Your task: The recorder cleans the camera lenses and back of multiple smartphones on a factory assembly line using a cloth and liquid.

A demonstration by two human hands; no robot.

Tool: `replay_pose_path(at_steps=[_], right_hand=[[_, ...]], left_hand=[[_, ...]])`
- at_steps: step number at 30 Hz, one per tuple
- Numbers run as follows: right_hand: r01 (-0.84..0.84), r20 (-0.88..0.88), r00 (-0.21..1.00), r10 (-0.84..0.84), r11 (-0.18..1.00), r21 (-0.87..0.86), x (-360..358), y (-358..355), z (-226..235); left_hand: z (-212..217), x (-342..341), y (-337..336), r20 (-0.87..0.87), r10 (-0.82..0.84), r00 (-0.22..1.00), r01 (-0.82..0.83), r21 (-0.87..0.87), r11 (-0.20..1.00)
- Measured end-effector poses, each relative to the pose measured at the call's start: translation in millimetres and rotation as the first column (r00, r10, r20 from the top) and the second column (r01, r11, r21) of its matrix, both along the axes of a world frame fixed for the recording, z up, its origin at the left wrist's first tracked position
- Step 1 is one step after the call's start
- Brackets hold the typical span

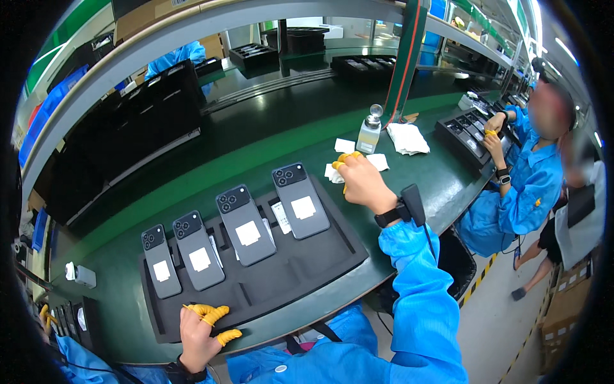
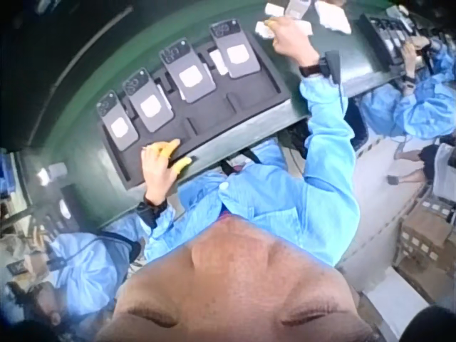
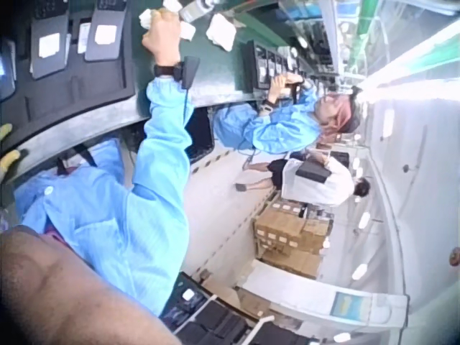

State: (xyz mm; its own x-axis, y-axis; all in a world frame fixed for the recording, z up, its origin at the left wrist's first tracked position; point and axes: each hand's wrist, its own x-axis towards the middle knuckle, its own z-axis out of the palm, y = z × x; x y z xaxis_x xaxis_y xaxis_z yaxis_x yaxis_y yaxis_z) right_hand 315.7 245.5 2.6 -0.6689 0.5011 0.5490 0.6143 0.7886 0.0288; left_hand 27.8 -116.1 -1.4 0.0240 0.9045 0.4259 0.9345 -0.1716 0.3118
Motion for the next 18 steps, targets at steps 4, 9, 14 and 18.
replay_pose_path(at_steps=[4,9,14,18], right_hand=[[0.074,0.206,0.976,-0.071,0.997,-0.003,-11,14,-11],[0.092,-0.153,0.968,-0.197,0.851,-0.517,-2,22,-12],[-0.852,-0.691,0.331,-0.642,0.111,-0.511,10,17,-12],[-0.966,-0.707,0.250,-0.662,-0.217,-0.138,9,3,-1]], left_hand=[[-4,3,0,-0.028,0.020,0.999,-0.021,-0.020,1.000],[-7,4,3,-0.024,0.025,0.999,-0.025,-0.020,0.999],[4,4,0,0.005,0.011,1.000,-0.010,-0.131,0.991],[20,9,-14,0.131,-0.030,0.991,0.040,-0.076,0.996]])
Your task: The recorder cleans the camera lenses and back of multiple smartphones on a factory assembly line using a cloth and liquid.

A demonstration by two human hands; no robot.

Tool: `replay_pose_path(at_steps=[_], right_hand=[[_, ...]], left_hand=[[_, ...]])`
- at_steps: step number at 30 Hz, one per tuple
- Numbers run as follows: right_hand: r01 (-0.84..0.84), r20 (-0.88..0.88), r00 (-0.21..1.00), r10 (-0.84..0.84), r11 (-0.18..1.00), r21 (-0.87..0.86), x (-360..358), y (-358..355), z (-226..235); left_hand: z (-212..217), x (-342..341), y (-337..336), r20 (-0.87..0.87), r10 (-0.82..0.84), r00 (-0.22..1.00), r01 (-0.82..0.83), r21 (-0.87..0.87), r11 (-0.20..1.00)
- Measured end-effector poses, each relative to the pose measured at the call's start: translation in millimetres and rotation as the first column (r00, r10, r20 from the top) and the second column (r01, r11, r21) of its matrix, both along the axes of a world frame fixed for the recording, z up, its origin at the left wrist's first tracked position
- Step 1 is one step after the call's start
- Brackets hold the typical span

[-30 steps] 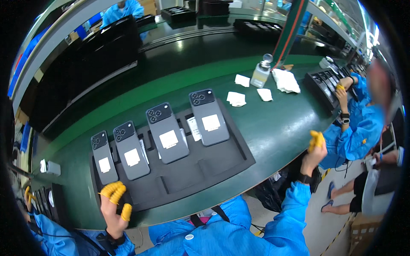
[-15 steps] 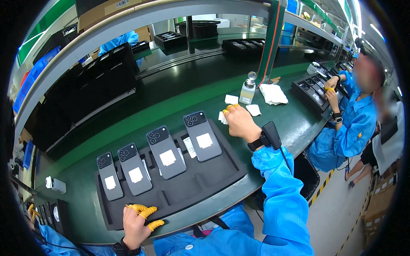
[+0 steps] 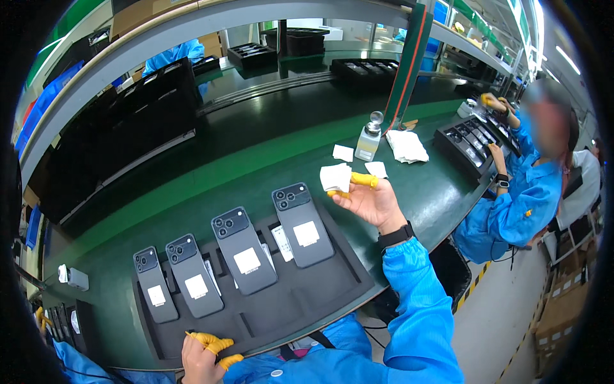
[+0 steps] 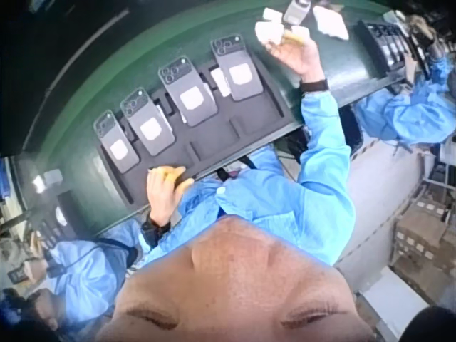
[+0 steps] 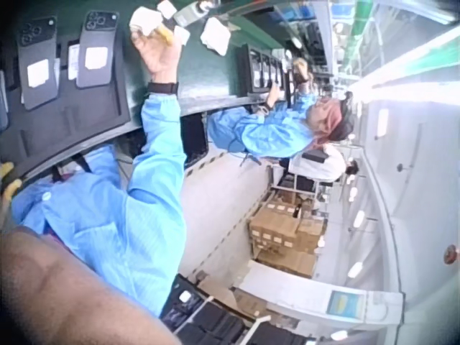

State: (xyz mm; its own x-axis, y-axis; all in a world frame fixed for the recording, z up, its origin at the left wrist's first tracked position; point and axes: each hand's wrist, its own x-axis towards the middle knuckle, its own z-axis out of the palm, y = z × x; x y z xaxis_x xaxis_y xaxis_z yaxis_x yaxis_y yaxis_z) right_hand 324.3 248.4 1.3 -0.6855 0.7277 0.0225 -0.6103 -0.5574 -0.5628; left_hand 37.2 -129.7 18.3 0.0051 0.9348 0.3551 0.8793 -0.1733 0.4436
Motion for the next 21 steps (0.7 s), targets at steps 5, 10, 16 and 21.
replay_pose_path(at_steps=[5,10,16,21], right_hand=[[0.015,0.043,0.999,-0.019,0.995,0.101,4,-25,3],[-0.056,0.170,0.985,0.007,0.956,0.287,-3,-35,18],[-0.213,0.181,0.966,0.184,0.965,0.155,-29,-72,46],[-0.262,0.267,0.935,0.231,0.961,0.085,-60,-117,64]], left_hand=[[-6,18,-24,0.037,-0.005,0.999,0.008,-0.084,0.996],[19,9,-16,0.093,-0.083,0.992,0.097,-0.158,0.983],[56,9,64,-0.230,0.008,0.973,0.025,0.142,0.990],[63,29,124,-0.129,-0.047,0.991,0.092,0.369,0.925]])
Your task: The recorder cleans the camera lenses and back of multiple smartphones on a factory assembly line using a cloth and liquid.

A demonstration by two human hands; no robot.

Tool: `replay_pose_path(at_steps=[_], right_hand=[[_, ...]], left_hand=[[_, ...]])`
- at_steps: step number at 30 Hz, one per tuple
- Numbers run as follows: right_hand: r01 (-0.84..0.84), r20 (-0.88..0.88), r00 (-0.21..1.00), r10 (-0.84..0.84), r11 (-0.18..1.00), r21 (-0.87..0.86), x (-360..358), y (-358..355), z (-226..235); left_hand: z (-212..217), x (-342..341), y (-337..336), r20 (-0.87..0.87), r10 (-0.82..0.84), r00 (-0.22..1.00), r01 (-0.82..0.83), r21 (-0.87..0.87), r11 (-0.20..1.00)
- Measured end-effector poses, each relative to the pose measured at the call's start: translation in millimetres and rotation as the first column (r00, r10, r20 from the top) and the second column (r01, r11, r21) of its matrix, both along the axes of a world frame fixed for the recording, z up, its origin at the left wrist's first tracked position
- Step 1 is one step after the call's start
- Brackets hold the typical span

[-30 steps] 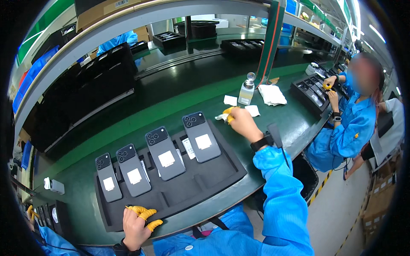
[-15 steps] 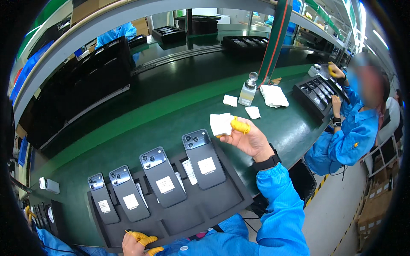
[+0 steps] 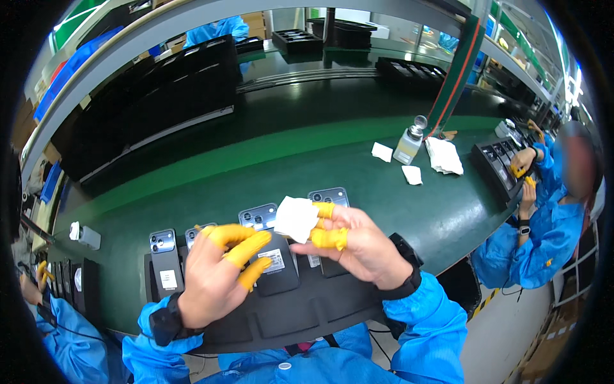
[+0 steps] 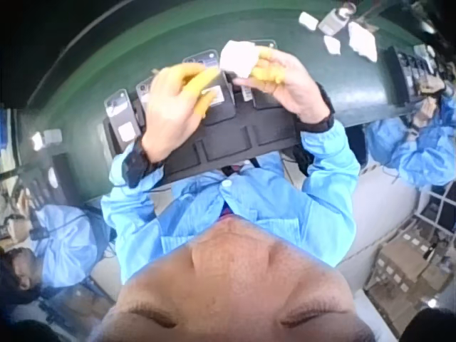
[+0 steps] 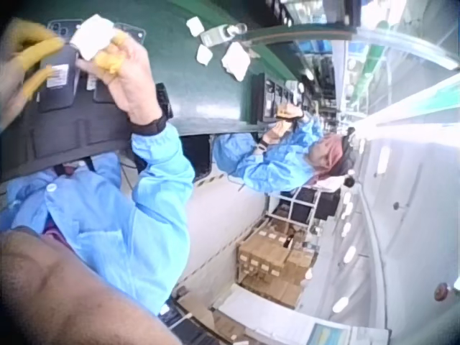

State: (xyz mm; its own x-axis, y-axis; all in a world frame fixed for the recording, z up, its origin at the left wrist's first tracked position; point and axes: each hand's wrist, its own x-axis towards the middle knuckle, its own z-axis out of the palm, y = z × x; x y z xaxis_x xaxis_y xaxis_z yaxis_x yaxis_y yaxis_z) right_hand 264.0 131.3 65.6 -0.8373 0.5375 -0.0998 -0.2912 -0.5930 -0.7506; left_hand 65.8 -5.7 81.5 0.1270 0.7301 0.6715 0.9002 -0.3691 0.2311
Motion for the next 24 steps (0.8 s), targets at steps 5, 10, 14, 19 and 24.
replay_pose_path(at_steps=[5,10,14,19,24], right_hand=[[-0.093,0.006,0.996,0.093,0.991,0.094,-15,-27,5],[-0.122,0.006,0.993,0.122,0.990,0.076,-26,-37,4],[-0.113,-0.023,0.993,0.113,0.993,-0.028,-30,-46,-2],[-0.126,-0.018,0.992,0.125,0.992,-0.009,-32,-59,-8],[-0.126,0.000,0.992,0.126,0.992,0.004,-33,-68,-5]], left_hand=[[-16,-5,2,-0.013,0.005,1.000,-0.004,0.127,0.992],[-15,-6,-7,0.019,-0.041,0.999,0.038,0.156,0.987],[-17,-8,-13,0.743,-0.094,0.663,0.162,-0.020,0.987],[-26,-20,-9,0.982,0.045,-0.183,0.364,0.025,0.931],[-35,-29,-10,0.942,0.025,-0.335,0.371,0.108,0.923]])
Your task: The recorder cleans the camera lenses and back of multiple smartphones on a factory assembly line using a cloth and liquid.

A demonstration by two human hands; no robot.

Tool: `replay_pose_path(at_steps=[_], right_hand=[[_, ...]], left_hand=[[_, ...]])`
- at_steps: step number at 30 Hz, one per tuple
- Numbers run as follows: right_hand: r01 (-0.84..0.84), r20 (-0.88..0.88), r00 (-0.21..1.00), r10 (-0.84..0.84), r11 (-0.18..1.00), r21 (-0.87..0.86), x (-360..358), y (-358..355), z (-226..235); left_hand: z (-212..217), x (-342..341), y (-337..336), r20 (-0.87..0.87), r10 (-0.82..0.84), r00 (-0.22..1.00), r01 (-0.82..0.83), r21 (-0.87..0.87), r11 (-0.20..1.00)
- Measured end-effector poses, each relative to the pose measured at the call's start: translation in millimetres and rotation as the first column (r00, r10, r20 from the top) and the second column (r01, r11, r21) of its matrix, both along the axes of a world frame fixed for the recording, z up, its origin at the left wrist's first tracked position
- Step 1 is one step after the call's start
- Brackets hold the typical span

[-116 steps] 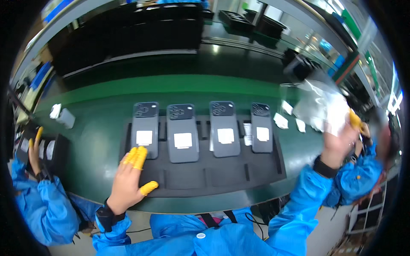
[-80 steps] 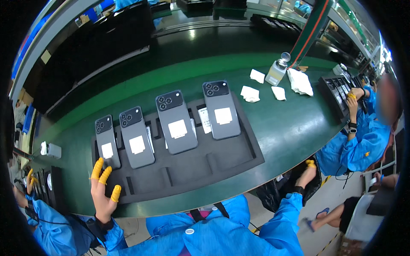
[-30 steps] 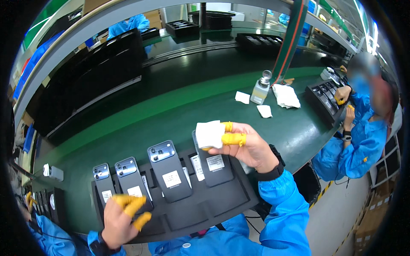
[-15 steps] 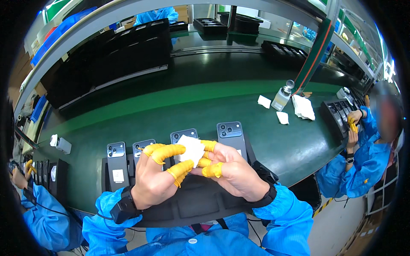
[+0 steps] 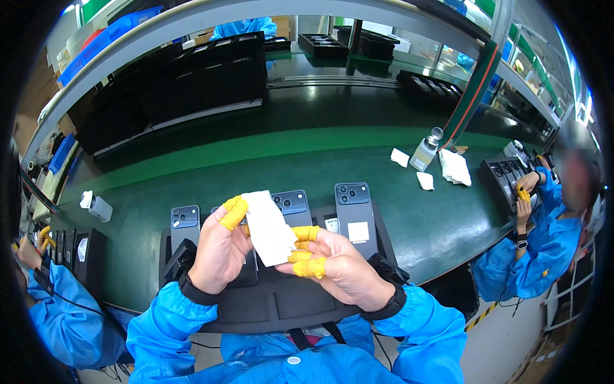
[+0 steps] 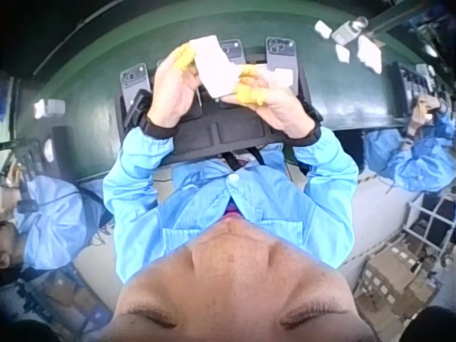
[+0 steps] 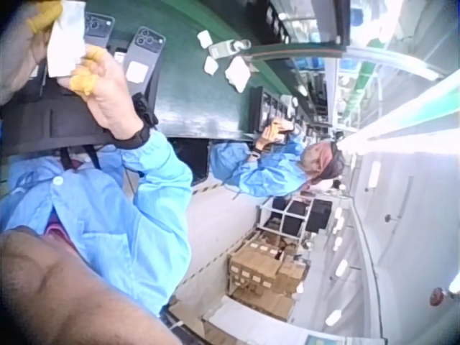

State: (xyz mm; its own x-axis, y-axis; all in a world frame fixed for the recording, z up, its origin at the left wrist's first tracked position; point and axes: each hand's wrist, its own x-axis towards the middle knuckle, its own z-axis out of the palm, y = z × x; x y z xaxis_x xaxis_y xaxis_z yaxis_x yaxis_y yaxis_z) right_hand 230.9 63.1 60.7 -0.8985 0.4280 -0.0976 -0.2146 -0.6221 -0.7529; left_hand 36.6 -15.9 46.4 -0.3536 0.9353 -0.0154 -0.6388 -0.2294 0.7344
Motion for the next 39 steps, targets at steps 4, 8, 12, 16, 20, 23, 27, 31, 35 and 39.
replay_pose_path(at_steps=[4,8,12,16,20,23,27,31,35,39], right_hand=[[-0.047,0.173,0.985,0.029,0.993,0.104,2,3,-4],[-0.014,0.254,0.966,-0.042,0.977,0.214,-4,12,-1],[-0.038,0.199,0.980,0.009,0.989,0.143,-18,12,-1],[0.173,0.100,0.977,-0.190,0.972,0.157,-33,4,-8],[0.231,0.091,0.965,-0.248,0.959,0.162,-29,10,-8],[0.259,0.086,0.958,-0.274,0.954,0.154,-30,8,-8],[0.288,0.100,0.946,-0.309,0.940,0.183,-30,7,-8],[0.339,0.043,0.926,-0.375,0.877,0.340,-28,9,-8],[0.353,-0.006,0.904,-0.428,0.737,0.576,-23,9,0],[0.392,-0.083,0.892,-0.444,0.672,0.629,-22,7,1]], left_hand=[[1,-2,-1,0.016,0.017,1.000,-0.017,0.013,1.000],[6,0,-2,0.018,0.007,1.000,-0.007,0.000,1.000],[9,11,-2,-0.091,0.017,0.996,-0.018,-0.004,1.000],[10,12,-3,-0.116,-0.007,0.993,0.010,0.022,1.000],[2,-5,2,-0.179,-0.115,0.977,0.110,-0.039,0.993],[8,-1,0,-0.334,-0.123,0.934,0.070,-0.166,0.984],[8,1,-2,-0.586,-0.082,0.806,-0.003,-0.142,0.990],[11,-1,-2,-0.518,-0.017,0.855,-0.022,-0.069,0.997],[7,-2,-2,-0.488,-0.024,0.873,0.025,-0.003,1.000],[3,4,-5,-0.542,-0.021,0.840,0.062,0.058,0.996]])
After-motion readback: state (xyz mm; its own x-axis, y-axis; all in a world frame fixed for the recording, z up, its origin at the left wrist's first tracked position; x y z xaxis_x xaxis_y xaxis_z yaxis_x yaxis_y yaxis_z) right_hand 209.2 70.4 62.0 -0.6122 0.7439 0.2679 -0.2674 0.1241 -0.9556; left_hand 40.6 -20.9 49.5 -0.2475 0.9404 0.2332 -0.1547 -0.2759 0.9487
